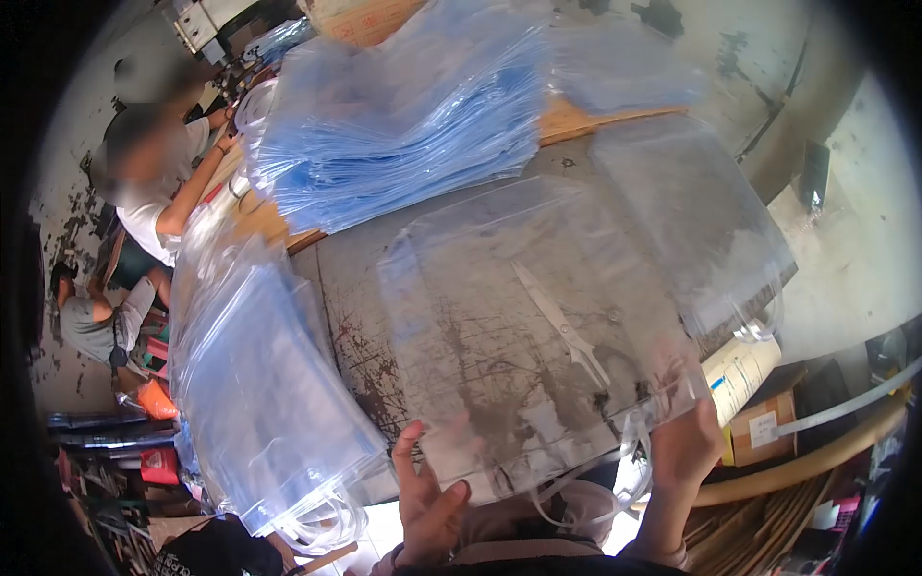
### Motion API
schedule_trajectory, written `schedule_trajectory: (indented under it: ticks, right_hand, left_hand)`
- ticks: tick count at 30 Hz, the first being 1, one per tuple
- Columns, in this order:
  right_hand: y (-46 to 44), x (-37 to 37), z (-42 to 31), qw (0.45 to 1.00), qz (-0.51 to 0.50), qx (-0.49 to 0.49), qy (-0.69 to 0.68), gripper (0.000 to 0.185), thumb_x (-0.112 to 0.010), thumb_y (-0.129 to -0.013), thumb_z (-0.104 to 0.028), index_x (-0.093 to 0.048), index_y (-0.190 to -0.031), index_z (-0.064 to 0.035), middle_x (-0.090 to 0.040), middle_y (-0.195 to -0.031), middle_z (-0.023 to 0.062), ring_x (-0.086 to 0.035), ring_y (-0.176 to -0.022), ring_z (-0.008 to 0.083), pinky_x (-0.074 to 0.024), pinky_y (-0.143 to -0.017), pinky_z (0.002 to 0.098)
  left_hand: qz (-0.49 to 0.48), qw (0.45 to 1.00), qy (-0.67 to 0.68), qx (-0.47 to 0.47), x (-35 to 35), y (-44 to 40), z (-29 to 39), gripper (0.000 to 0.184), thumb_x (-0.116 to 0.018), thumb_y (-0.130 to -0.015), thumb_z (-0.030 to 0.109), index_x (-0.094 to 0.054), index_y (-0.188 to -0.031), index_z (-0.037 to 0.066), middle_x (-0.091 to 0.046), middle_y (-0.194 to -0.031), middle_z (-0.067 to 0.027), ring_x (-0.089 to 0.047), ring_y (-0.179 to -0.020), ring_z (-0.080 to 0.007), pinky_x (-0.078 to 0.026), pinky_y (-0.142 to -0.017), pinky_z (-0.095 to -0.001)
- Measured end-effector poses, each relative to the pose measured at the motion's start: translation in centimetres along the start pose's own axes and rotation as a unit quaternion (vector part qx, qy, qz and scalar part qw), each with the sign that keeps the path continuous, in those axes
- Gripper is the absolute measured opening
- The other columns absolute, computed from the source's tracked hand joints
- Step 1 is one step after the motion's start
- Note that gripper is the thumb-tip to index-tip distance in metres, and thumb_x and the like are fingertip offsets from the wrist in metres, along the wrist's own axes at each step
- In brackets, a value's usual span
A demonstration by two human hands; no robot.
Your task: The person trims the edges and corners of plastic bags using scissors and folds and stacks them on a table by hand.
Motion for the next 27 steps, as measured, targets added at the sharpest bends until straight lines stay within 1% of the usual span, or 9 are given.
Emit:
schedule_trajectory:
  ticks: [7,9,13,15,17,20,23,25,27]
  right_hand:
    - [0.8,-3.4,0.1,0.993,-0.096,-0.031,-0.054,0.08,-0.065,-0.072,-0.015,-0.023,-0.138,0.002,-0.034,-0.136,0.0249,-0.03,-0.129,0.0359,-0.0261,-0.104,0.0555]
    - [1.1,-3.7,0.4,0.994,-0.086,-0.036,-0.062,0.081,-0.065,-0.073,-0.013,-0.02,-0.139,-0.0006,-0.036,-0.133,0.027,-0.039,-0.123,0.0382,-0.0403,-0.092,0.0567]
    - [1.4,-2.6,0.0,0.963,-0.015,-0.016,0.269,0.072,-0.06,-0.079,-0.006,-0.02,-0.138,0.0002,-0.047,-0.121,0.0267,-0.054,-0.102,0.0371,-0.0543,-0.073,0.0418]
    - [0.7,-2.4,-1.2,0.929,0.031,0.085,0.36,0.057,-0.055,-0.083,-0.004,-0.029,-0.134,0.0009,-0.056,-0.108,0.0239,-0.065,-0.083,0.03,-0.0577,-0.06,0.0348]
    - [-0.7,-0.7,-4.0,0.893,0.07,0.235,0.377,0.048,-0.052,-0.084,-0.002,-0.036,-0.129,0.0023,-0.058,-0.106,0.0206,-0.065,-0.077,0.0273,-0.0573,-0.052,0.0324]
    - [-3.7,2.7,-9.4,0.836,0.22,0.347,0.363,0.041,-0.05,-0.086,-0.004,-0.042,-0.126,0.0015,-0.057,-0.104,0.0114,-0.057,-0.081,0.0121,-0.0505,-0.054,0.0217]
    - [-9.1,6.0,-12.6,0.892,0.203,0.291,0.281,0.043,-0.043,-0.091,-0.004,-0.031,-0.132,0.0031,-0.05,-0.124,0.0191,-0.052,-0.113,0.0296,-0.0441,-0.088,0.0374]
    - [-12.8,7.3,-13.6,0.898,0.191,0.258,0.301,0.04,-0.04,-0.091,-0.001,-0.032,-0.13,0.0033,-0.048,-0.126,0.0225,-0.051,-0.114,0.03,-0.0432,-0.092,0.0382]
    - [-16.1,10.2,-14.5,0.902,0.185,0.239,0.308,0.04,-0.039,-0.089,0.002,-0.032,-0.129,0.0069,-0.048,-0.123,0.025,-0.053,-0.111,0.0312,-0.044,-0.093,0.0375]
  left_hand:
    - [0.06,0.99,0.12,-0.047,-0.8,-0.2,-2.0,0.076,-0.04,-0.073,-0.016,-0.012,-0.135,0.017,-0.03,-0.135,-0.0215,-0.044,-0.116,-0.0318,-0.05,-0.086,-0.0424]
    - [-0.005,0.99,0.121,-0.067,-1.4,-0.1,-2.7,0.073,-0.039,-0.075,-0.017,-0.01,-0.133,0.016,-0.027,-0.135,-0.0223,-0.044,-0.116,-0.0317,-0.047,-0.09,-0.0443]
    - [-0.122,0.99,-0.011,-0.076,-1.8,0.5,-3.1,0.068,-0.037,-0.079,-0.015,-0.004,-0.129,0.015,-0.022,-0.137,-0.0235,-0.043,-0.116,-0.0338,-0.045,-0.09,-0.047]
    - [-0.149,0.978,-0.035,-0.141,-1.4,0.8,-4.2,0.061,-0.052,-0.083,-0.004,-0.019,-0.132,0.011,-0.035,-0.135,-0.0221,-0.05,-0.113,-0.0327,-0.047,-0.085,-0.0423]
    - [0.007,0.988,0.017,-0.154,-0.6,0.6,-5.2,0.015,-0.051,-0.086,0.004,-0.059,-0.098,0.003,-0.06,-0.093,-0.0135,-0.061,-0.086,-0.023,-0.048,-0.074,-0.0329]
    - [-0.127,0.973,-0.029,-0.189,2.0,0.1,-5.5,0.017,-0.049,-0.09,0.007,-0.052,-0.105,0.001,-0.057,-0.099,-0.0184,-0.058,-0.089,-0.0248,-0.049,-0.076,-0.0336]
    - [-0.115,0.935,-0.129,-0.311,2.8,0.7,-3.2,0.014,-0.049,-0.09,0.006,-0.053,-0.101,-0.001,-0.057,-0.1,-0.0191,-0.058,-0.088,-0.0243,-0.048,-0.077,-0.0341]
    - [-0.119,0.961,-0.046,-0.247,2.4,0.9,-0.6,0.014,-0.053,-0.088,0.008,-0.054,-0.098,-0.002,-0.061,-0.096,-0.0187,-0.059,-0.084,-0.0243,-0.048,-0.075,-0.0342]
    - [-0.096,0.877,-0.319,-0.347,3.5,1.9,1.1,0.013,-0.056,-0.087,0.011,-0.055,-0.094,0.0,-0.063,-0.088,-0.0186,-0.06,-0.079,-0.0251,-0.049,-0.071,-0.0335]
Point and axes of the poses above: each hand's wrist, its own y-axis away from the middle knuckle, its own x-axis out of the back of the hand, z = x × y, the point moved 4 cm from there along -y, towards the middle knuckle
